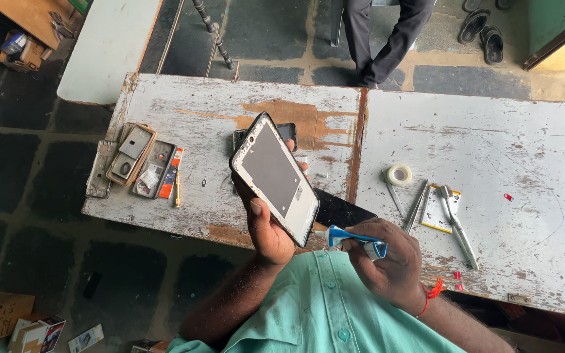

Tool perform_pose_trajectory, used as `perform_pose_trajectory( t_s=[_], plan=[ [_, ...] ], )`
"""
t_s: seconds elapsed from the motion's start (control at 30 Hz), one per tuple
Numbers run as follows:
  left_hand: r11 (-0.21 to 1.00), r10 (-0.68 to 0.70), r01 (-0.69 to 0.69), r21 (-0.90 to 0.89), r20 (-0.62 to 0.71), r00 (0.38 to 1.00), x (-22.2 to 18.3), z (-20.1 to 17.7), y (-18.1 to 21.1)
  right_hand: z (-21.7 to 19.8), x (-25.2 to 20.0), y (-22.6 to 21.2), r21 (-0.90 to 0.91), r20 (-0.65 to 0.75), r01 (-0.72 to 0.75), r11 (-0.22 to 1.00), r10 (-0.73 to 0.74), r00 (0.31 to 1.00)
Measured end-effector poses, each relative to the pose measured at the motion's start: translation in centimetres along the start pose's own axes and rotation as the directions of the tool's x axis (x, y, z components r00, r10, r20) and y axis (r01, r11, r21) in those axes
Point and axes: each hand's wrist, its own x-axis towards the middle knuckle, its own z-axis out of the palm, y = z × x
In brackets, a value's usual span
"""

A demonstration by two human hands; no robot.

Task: The person cleans a mobile phone frame with a cloth, applies adhesive from a tube, and fits a battery and internal components into the chassis.

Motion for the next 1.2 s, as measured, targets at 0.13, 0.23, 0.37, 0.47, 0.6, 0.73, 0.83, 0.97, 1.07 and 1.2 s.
perform_pose_trajectory(
  t_s=[0.13, 0.23, 0.37, 0.47, 0.6, 0.73, 0.83, 0.97, 1.07, 1.2],
  plan=[
    [1.0, -0.005, 0.005, -0.024, -0.011, 1.0, 0.0, 0.1, -0.1, 0.3, 0.2, 0.1, 0.002, -0.038, -0.019, 1.0, 0.019, 0.999],
    [0.999, -0.02, 0.019, -0.034, -0.016, 1.0, 0.0, 0.1, -0.1, 0.5, 0.3, 0.5, 0.004, -0.083, -0.048, 0.999, 0.048, 0.995],
    [0.992, -0.052, 0.046, -0.116, -0.051, 0.997, -0.2, 0.1, -0.1, 0.8, -0.2, 1.8, 0.027, -0.169, -0.108, 0.994, 0.111, 0.979],
    [0.978, -0.092, 0.075, -0.192, -0.083, 0.992, -0.4, 0.4, -0.2, 1.3, -1.2, 3.0, 0.307, -0.206, -0.316, 0.898, 0.386, 0.899],
    [0.976, -0.16, 0.15, -0.156, -0.055, 0.986, 0.4, -0.1, 1.0, 0.7, -0.1, 4.8, 0.533, -0.189, -0.431, 0.728, 0.599, 0.778],
    [0.959, -0.188, 0.169, -0.227, -0.061, 0.98, 0.5, -0.4, 0.9, 0.5, 0.1, 5.8, 0.807, -0.124, -0.259, 0.53, 0.581, 0.804],
    [0.943, -0.229, 0.206, -0.263, -0.06, 0.971, 0.6, -0.5, 1.0, 0.5, -0.4, 6.2, 0.794, -0.123, -0.252, 0.553, 0.552, 0.825],
    [0.859, -0.317, 0.297, -0.418, 0.022, 0.948, 0.9, -0.7, 1.1, 0.8, -1.3, 6.5, 0.79, -0.136, -0.246, 0.561, 0.552, 0.823],
    [0.757, -0.365, 0.349, -0.552, 0.085, 0.927, 1.4, -0.7, 1.0, 0.8, -1.6, 6.5, 0.788, -0.147, -0.252, 0.562, 0.568, 0.809],
    [0.731, -0.396, 0.392, -0.558, 0.121, 0.91, 1.5, -0.7, 1.0, 0.9, -2.0, 6.4, 0.79, -0.161, -0.255, 0.558, 0.59, 0.791]
  ],
)
